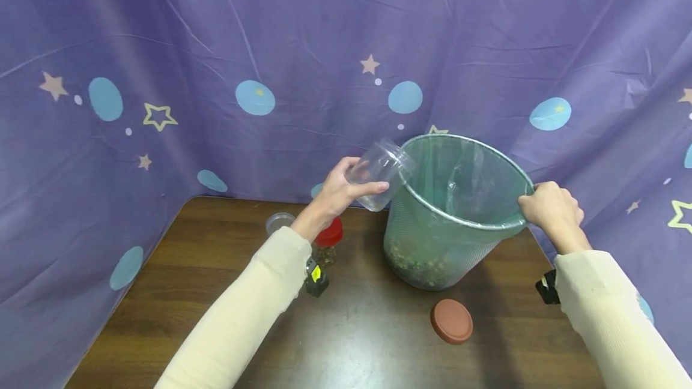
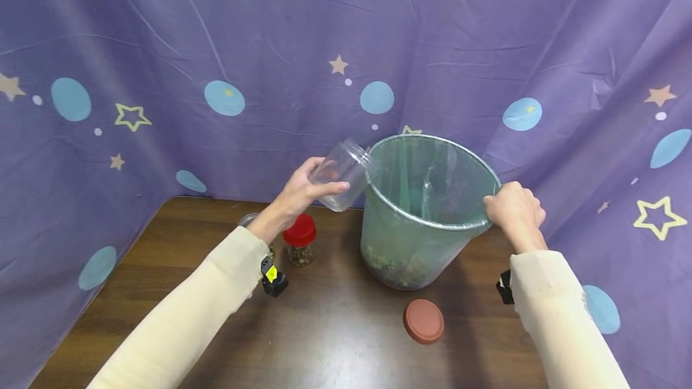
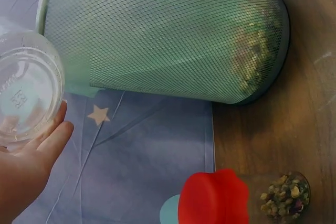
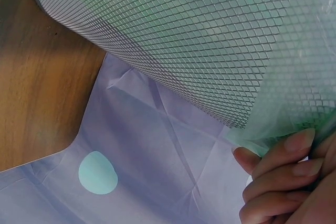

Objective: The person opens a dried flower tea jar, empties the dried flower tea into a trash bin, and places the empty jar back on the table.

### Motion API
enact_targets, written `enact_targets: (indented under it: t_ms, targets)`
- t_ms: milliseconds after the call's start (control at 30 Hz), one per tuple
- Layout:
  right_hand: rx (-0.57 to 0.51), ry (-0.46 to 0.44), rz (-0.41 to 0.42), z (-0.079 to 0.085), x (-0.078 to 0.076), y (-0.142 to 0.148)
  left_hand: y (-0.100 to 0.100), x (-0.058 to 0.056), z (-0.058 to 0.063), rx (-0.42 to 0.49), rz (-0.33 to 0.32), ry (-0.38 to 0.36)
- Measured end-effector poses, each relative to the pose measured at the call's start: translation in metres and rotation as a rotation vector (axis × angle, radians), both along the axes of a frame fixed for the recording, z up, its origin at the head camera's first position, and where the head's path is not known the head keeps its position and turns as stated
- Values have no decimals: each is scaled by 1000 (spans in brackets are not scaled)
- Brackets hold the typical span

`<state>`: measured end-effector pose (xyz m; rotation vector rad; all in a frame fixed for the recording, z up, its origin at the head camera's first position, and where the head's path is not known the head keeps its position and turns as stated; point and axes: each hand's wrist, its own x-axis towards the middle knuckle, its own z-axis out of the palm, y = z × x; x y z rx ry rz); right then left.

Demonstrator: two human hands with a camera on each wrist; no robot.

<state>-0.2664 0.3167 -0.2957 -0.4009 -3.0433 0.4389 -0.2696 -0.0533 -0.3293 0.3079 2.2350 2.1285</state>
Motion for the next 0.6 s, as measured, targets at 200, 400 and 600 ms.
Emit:
enact_targets:
  t_ms: [200, 400, 600]
  targets:
    - [1, 2, 2, -1, 0, 2, 0, 0, -6, 10, -25, 0]
    - [1, -6, 2, -1, 0, 1, -3, 1, -14, 48, -53, -18]
    - [2, 2, -1, -1, 0, 1, -5, 2, -20, 120, -99, -24]
